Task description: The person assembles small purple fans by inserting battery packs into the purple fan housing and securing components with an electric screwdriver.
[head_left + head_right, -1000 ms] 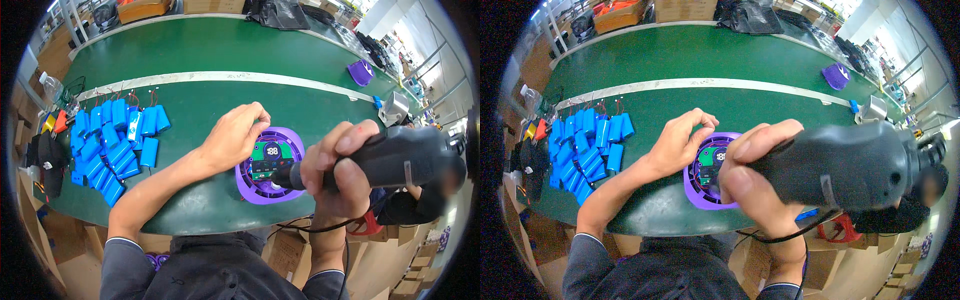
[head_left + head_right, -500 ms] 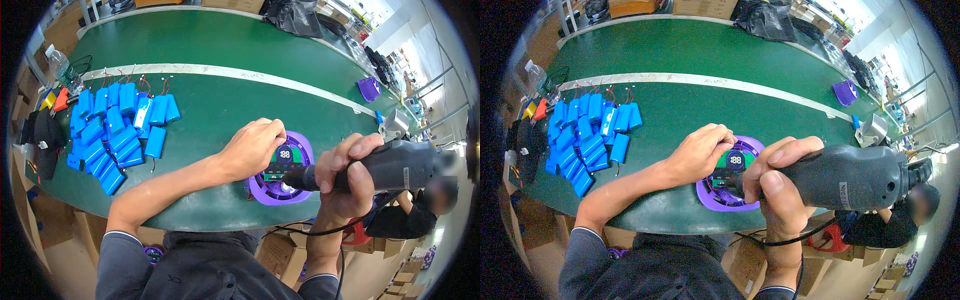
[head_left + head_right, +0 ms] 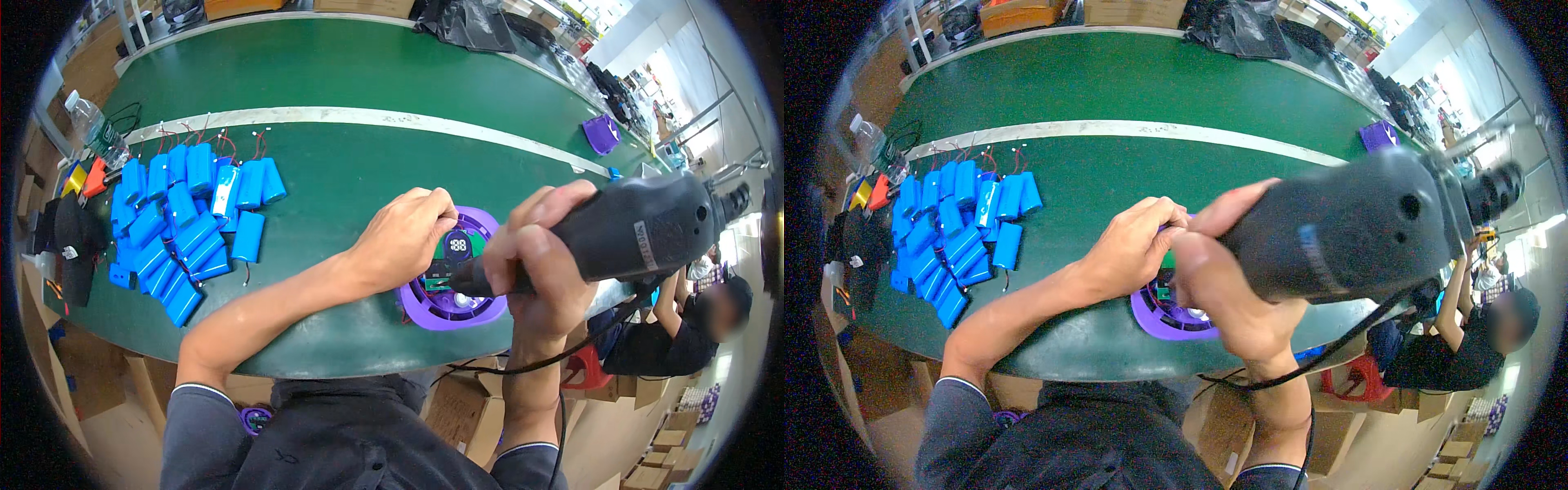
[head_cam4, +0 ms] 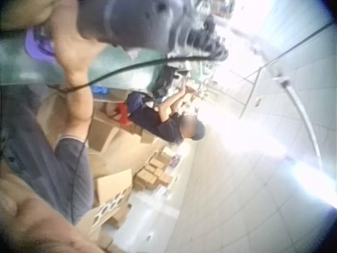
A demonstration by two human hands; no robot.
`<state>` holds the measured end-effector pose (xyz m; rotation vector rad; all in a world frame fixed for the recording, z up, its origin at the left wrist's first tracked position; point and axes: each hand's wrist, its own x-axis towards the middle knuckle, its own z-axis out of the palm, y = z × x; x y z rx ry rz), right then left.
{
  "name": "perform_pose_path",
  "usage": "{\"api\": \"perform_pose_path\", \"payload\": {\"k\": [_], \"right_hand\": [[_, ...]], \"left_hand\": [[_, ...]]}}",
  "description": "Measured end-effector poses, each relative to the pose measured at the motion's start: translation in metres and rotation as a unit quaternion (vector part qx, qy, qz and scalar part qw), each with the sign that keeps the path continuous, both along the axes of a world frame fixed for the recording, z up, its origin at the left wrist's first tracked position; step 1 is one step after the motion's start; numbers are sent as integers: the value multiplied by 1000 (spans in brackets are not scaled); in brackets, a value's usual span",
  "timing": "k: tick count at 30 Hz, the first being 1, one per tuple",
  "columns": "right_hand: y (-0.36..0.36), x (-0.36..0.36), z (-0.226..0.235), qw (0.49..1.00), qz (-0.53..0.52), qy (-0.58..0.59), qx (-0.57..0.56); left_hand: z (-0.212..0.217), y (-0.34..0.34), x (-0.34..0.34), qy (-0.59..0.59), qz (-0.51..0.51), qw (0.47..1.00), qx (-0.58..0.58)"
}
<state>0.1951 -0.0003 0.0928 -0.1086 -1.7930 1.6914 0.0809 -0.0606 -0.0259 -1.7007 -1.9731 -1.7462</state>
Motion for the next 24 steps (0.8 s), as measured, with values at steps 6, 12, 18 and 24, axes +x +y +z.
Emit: {"api": "perform_pose_path", "payload": {"k": [6,12,18,24], "right_hand": [[0,-7,2,999,9,-26,-30],[14,6,-1,992,63,78,-75],[28,24,12,973,83,194,-90],[32,40,9,970,72,212,-94]], "left_hand": [[4,-3,-2,18,12,1000,-10],[13,-9,-7,72,42,989,121],[35,-50,-7,127,-107,983,-84],[46,-51,17,231,-110,948,-189]]}}
